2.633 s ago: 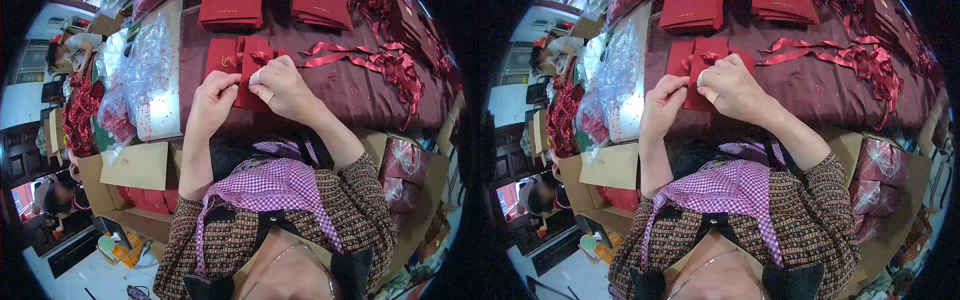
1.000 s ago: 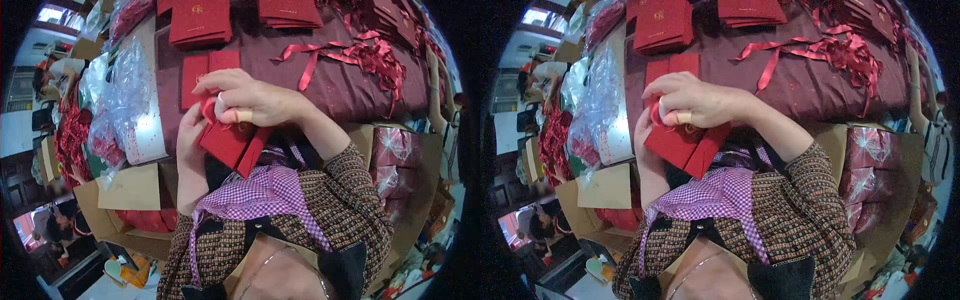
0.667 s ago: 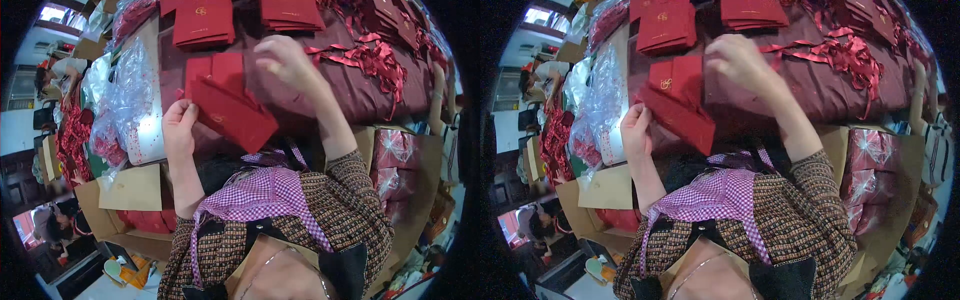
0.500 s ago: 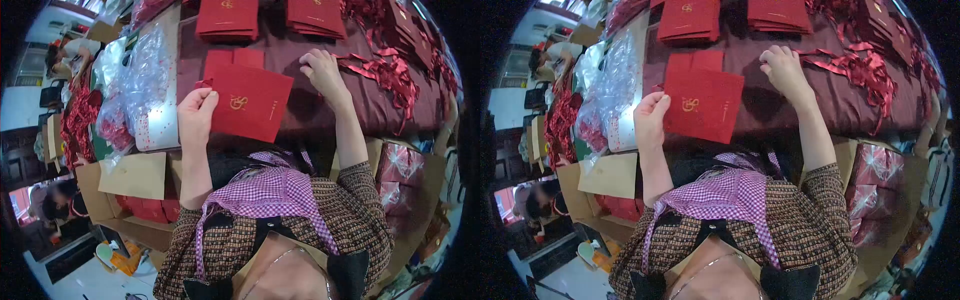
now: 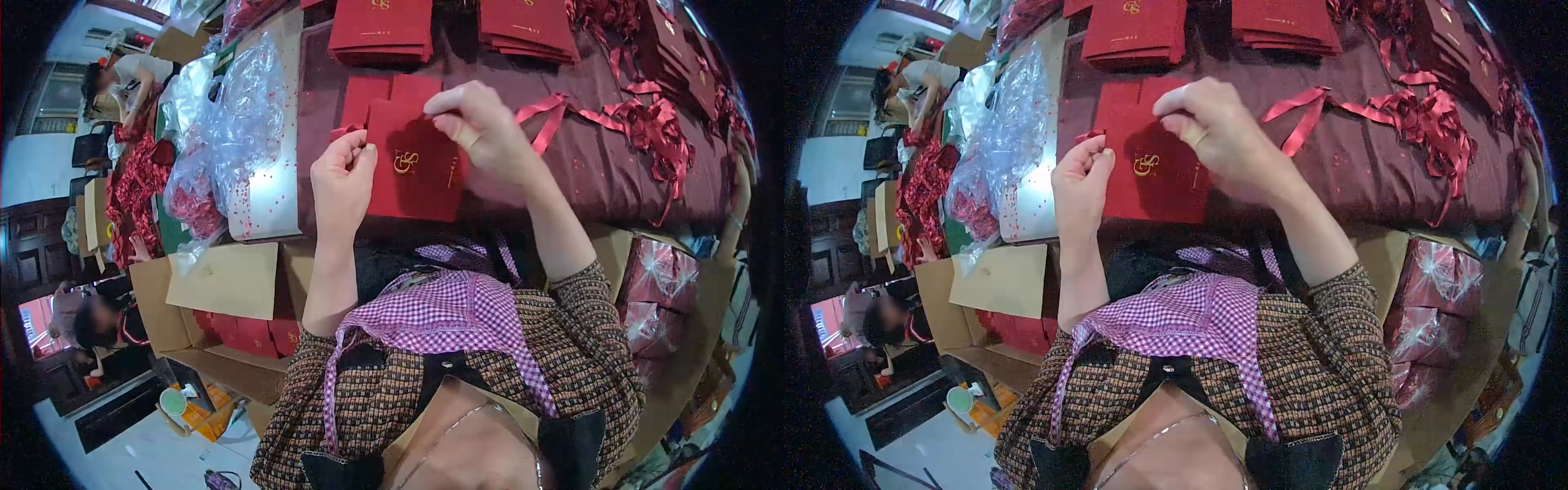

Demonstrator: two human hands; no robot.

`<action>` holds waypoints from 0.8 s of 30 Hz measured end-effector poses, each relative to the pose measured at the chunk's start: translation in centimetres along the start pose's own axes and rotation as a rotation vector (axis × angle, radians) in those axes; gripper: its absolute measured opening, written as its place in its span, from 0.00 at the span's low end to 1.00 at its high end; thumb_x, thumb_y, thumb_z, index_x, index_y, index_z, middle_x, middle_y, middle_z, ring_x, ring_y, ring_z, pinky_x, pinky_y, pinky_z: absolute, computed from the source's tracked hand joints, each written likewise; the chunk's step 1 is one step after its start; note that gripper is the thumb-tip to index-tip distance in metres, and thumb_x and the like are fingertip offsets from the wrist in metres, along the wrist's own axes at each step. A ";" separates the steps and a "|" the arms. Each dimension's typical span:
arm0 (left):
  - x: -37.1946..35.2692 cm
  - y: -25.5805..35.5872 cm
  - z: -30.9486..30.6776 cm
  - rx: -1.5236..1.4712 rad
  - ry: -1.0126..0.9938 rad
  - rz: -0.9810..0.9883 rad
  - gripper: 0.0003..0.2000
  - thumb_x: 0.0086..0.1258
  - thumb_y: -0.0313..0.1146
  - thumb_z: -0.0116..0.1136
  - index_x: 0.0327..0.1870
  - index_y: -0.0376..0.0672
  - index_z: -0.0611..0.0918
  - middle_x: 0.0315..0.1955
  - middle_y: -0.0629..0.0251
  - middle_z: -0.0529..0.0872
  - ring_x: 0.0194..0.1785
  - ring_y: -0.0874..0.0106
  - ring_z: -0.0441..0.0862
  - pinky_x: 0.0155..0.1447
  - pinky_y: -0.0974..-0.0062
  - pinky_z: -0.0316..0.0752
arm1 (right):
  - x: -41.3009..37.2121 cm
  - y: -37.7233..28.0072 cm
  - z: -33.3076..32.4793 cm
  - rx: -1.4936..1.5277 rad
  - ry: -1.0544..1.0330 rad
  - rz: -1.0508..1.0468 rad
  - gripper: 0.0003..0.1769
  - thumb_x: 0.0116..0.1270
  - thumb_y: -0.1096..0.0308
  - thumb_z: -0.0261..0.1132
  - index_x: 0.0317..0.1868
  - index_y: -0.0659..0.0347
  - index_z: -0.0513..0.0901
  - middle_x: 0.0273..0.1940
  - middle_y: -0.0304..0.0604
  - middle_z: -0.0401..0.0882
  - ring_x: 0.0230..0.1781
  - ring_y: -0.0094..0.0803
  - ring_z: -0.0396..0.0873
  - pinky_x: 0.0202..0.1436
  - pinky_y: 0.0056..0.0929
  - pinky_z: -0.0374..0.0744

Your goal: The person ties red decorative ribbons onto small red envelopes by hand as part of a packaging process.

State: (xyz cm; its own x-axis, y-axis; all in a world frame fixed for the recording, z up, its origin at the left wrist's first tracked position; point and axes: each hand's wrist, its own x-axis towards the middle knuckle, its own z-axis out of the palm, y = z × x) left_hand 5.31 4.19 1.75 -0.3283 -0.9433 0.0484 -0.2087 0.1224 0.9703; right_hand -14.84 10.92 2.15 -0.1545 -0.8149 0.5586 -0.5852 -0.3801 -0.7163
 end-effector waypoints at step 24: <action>-1.0 1.0 1.0 0.115 0.009 0.201 0.09 0.62 0.22 0.60 0.43 0.31 0.82 0.23 0.66 0.80 0.27 0.82 0.74 0.32 0.81 0.72 | 0.3 -0.5 3.6 -0.153 0.067 -0.168 0.06 0.55 0.71 0.67 0.30 0.59 0.77 0.28 0.40 0.78 0.34 0.38 0.74 0.46 0.37 0.67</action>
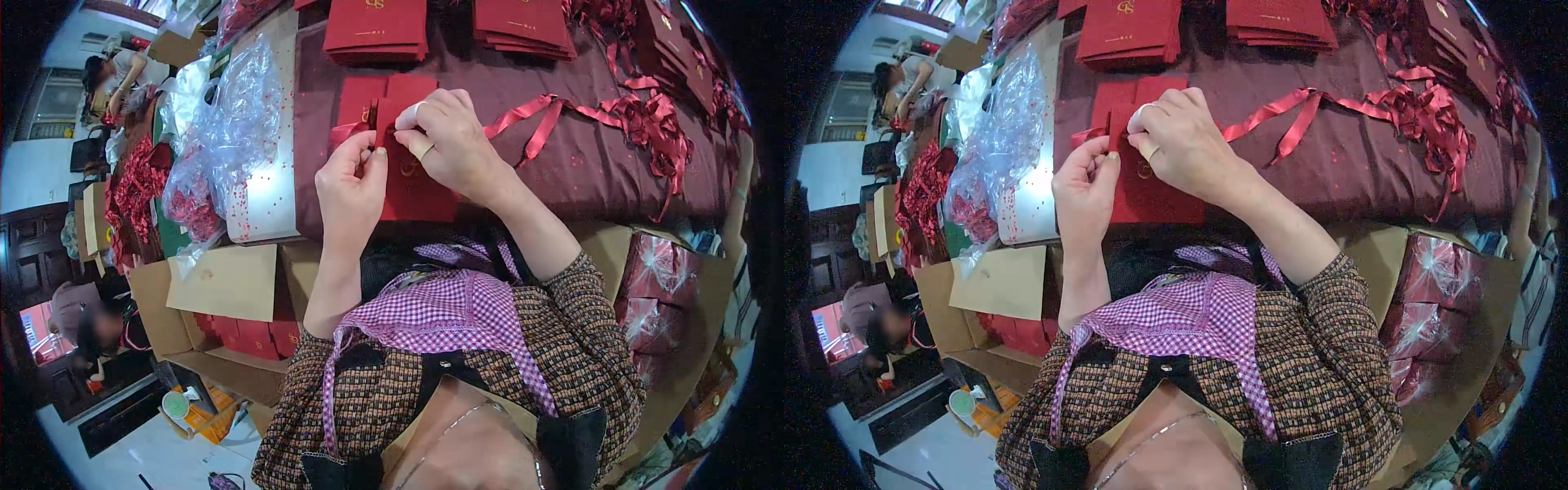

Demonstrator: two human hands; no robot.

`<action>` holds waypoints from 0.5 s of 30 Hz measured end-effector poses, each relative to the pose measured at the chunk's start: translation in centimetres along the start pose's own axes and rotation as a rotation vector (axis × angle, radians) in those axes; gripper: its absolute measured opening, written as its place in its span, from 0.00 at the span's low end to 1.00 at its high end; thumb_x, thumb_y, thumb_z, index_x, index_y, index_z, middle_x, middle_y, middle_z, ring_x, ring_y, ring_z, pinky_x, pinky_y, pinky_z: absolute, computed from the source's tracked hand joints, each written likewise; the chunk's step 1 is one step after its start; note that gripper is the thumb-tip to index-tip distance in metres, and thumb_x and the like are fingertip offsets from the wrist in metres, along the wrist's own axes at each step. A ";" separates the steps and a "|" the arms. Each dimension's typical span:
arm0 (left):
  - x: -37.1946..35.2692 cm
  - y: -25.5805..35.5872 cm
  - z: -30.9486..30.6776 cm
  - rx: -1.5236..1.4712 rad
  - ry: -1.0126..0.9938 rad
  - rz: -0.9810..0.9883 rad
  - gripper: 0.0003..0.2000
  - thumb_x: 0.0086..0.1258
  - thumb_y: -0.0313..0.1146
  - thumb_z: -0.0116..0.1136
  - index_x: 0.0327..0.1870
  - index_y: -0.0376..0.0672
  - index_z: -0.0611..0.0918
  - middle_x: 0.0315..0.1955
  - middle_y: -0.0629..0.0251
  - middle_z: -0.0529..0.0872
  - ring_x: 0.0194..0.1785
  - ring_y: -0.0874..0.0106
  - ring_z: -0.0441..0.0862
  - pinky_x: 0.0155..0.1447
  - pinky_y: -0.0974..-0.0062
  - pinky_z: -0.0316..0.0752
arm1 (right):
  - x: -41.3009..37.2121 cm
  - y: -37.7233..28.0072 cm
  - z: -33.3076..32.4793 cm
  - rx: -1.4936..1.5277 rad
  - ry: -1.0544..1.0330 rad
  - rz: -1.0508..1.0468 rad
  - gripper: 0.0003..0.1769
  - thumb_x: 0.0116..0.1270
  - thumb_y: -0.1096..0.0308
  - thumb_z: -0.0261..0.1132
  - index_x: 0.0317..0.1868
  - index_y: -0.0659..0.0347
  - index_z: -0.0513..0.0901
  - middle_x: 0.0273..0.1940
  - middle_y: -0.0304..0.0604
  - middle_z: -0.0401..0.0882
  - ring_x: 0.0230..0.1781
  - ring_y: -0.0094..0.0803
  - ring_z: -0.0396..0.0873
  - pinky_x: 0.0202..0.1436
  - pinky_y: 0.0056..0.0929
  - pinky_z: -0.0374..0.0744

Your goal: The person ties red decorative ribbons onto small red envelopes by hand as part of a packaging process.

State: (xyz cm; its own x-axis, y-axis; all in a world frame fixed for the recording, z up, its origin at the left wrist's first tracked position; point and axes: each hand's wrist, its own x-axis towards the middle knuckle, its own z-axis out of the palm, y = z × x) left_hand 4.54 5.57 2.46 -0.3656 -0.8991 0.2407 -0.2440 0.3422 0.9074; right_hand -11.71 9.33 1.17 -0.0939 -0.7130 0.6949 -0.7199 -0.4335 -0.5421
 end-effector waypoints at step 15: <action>-0.6 0.2 -0.1 0.027 -0.023 0.056 0.10 0.65 0.21 0.57 0.47 0.32 0.81 0.29 0.63 0.82 0.32 0.79 0.78 0.38 0.80 0.74 | 0.3 -0.5 -1.7 0.050 -0.127 0.032 0.10 0.56 0.69 0.69 0.39 0.56 0.80 0.34 0.38 0.77 0.41 0.38 0.74 0.48 0.36 0.66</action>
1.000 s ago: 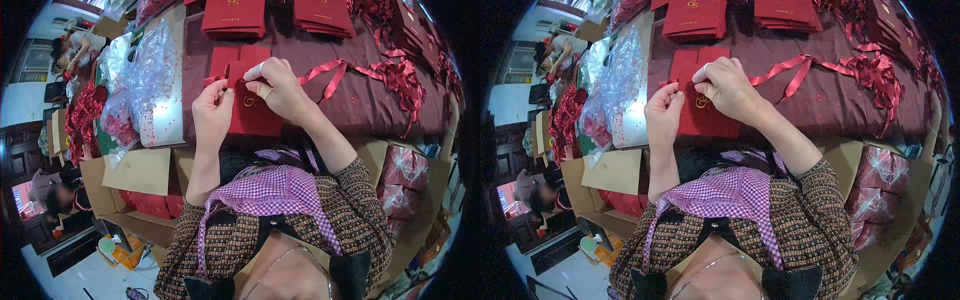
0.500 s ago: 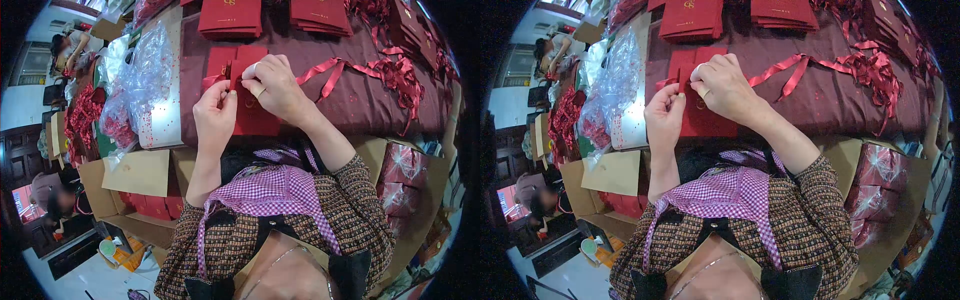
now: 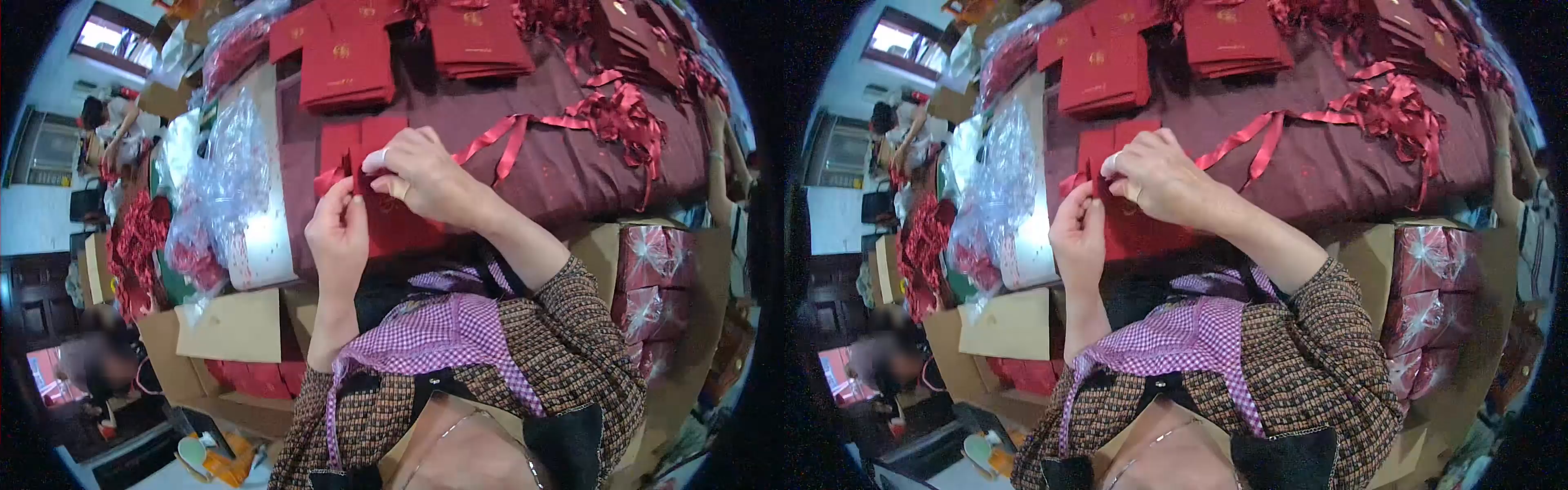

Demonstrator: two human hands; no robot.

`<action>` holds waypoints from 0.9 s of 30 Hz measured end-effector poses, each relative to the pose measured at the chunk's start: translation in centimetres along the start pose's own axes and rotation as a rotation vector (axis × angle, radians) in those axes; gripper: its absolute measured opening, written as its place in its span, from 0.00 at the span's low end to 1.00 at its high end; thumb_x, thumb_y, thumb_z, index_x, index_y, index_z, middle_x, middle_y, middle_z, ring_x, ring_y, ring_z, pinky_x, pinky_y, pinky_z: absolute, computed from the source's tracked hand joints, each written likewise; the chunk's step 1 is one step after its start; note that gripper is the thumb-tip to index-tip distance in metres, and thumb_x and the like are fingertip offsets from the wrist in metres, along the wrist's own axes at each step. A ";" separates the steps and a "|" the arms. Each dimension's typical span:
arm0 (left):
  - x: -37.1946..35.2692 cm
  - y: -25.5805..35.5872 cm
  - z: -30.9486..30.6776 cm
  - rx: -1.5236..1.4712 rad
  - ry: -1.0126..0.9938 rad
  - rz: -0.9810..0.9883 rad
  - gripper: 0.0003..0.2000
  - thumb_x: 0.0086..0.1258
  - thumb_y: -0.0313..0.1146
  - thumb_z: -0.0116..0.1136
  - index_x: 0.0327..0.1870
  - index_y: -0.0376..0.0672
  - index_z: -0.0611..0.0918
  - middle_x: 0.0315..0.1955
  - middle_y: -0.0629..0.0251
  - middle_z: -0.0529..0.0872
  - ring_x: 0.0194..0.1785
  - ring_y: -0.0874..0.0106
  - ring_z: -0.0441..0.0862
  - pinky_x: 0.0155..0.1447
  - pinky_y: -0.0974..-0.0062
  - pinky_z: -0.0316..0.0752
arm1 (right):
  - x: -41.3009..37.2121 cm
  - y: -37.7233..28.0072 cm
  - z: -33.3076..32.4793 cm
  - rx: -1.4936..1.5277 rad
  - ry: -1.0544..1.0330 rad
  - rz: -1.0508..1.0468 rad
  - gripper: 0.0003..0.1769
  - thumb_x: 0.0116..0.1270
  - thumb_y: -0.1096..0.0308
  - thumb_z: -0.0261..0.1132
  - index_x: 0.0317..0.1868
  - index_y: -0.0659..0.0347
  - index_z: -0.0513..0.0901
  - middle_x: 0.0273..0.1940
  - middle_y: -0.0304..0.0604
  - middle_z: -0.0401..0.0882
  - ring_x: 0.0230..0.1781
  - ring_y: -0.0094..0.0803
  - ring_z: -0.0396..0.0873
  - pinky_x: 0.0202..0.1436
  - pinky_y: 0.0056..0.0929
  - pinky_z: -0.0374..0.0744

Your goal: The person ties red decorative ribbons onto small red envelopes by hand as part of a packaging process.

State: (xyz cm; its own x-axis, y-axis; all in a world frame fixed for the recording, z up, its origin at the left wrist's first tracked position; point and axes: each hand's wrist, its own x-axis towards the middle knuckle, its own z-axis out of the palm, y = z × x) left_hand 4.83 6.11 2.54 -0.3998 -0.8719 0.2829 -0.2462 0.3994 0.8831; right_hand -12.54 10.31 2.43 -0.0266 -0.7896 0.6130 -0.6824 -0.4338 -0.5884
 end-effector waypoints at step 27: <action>0.5 0.4 -0.5 0.040 -0.245 0.106 0.04 0.68 0.19 0.51 0.40 0.33 0.77 0.30 0.60 0.79 0.35 0.76 0.76 0.41 0.78 0.72 | 1.4 0.3 -2.2 0.037 -0.087 -0.231 0.09 0.58 0.69 0.67 0.40 0.56 0.81 0.43 0.39 0.77 0.49 0.38 0.73 0.57 0.38 0.67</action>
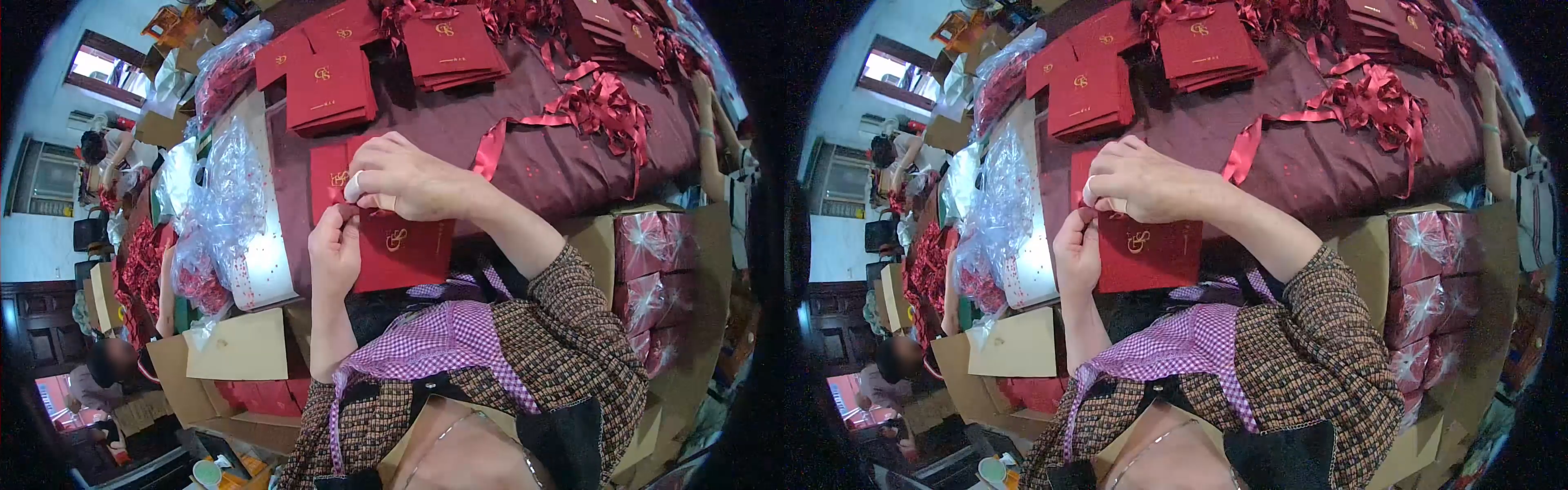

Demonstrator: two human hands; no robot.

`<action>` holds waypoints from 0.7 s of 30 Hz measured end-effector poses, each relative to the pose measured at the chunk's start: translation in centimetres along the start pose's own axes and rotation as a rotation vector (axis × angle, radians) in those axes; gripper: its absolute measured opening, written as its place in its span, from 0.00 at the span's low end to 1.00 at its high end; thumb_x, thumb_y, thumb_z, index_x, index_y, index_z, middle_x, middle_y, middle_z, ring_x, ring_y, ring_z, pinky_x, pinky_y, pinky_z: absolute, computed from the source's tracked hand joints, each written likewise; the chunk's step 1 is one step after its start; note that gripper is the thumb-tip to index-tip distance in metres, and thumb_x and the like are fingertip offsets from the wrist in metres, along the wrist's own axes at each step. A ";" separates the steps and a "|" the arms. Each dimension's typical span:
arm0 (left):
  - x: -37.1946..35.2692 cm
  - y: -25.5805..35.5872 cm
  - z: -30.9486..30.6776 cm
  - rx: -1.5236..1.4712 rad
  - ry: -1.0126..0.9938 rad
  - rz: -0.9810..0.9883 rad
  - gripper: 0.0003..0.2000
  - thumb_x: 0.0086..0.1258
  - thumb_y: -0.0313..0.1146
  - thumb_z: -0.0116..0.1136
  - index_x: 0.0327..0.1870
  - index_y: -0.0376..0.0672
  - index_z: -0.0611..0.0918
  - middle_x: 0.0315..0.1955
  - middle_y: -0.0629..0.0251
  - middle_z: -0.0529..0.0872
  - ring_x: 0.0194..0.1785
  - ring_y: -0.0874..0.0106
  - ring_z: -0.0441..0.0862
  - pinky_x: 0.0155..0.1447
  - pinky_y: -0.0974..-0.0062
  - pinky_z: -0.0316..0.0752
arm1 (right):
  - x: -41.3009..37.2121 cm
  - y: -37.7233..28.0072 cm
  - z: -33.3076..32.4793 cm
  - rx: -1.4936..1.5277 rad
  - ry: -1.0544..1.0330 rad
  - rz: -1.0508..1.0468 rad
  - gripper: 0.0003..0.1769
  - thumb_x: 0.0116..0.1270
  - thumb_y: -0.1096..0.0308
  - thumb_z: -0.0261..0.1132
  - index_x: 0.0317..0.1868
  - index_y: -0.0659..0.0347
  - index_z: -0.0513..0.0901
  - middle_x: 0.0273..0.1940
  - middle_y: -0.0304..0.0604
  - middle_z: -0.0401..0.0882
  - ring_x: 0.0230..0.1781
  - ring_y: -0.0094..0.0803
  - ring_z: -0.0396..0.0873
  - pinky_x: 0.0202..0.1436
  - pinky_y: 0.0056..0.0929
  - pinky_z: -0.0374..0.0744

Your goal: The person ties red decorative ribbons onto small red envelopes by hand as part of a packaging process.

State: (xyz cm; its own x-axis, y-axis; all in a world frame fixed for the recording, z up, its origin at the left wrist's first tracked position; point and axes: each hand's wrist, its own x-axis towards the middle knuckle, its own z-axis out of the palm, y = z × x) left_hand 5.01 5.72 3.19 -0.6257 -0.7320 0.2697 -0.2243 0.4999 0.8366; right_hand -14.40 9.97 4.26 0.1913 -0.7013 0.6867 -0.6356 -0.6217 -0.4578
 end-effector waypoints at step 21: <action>-1.0 -1.9 -2.3 0.232 -0.024 0.098 0.06 0.59 0.25 0.66 0.35 0.35 0.82 0.32 0.63 0.79 0.37 0.72 0.78 0.41 0.76 0.73 | -0.3 2.7 0.1 0.155 -0.136 0.267 0.03 0.63 0.74 0.62 0.38 0.61 0.80 0.38 0.42 0.80 0.43 0.41 0.76 0.51 0.36 0.73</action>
State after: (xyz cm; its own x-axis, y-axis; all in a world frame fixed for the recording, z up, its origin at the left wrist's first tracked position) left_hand 7.78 4.44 2.43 -0.6698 -0.6650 0.3305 -0.3256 0.6630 0.6741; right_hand -16.09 8.50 2.81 0.1379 -0.8803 0.4540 -0.5572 -0.4479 -0.6992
